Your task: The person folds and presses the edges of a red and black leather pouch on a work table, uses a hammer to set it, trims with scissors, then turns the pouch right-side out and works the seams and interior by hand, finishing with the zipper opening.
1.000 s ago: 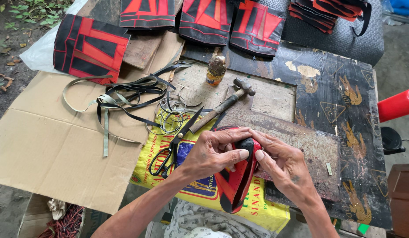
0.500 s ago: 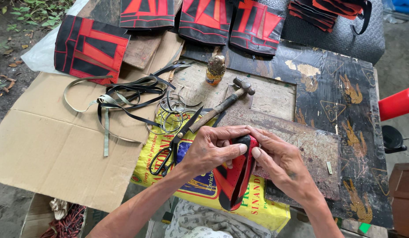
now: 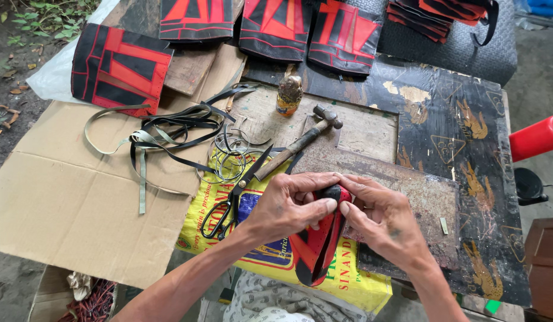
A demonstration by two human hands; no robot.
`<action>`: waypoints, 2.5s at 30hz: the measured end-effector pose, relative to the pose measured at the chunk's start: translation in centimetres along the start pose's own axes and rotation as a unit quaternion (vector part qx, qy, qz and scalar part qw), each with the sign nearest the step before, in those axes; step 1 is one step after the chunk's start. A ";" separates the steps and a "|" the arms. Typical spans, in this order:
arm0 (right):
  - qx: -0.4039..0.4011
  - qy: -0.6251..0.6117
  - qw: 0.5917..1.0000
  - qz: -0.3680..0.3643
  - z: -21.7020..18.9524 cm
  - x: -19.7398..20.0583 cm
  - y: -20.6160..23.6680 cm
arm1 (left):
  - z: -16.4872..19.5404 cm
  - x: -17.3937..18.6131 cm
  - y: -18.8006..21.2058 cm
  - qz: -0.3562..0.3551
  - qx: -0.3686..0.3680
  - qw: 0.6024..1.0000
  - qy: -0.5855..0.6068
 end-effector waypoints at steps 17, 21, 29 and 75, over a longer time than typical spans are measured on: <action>-0.066 0.011 0.998 0.020 0.1 0.8 -1.7 | -0.5 0.5 -0.5 -0.004 0.003 1.000 -0.016; -0.005 0.083 0.996 -0.041 -1.3 1.3 -1.4 | 0.2 1.0 -0.8 0.011 0.005 1.000 -0.005; 0.066 0.114 0.991 -0.008 -2.4 1.6 -1.7 | 3.8 -1.1 7.4 0.065 0.057 0.992 -0.094; 0.194 0.403 0.894 0.013 -1.4 0.1 -2.1 | -6.0 1.8 2.8 0.083 0.021 0.941 0.326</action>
Point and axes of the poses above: each hand's wrist, its own y-axis away from the middle knuckle, its own x-axis out of the back of the hand, z = x × y, the point moved 7 cm from there along -y, towards the middle knuckle, and after that the axes turned 3 degrees about -x, right-handed, at the moved point
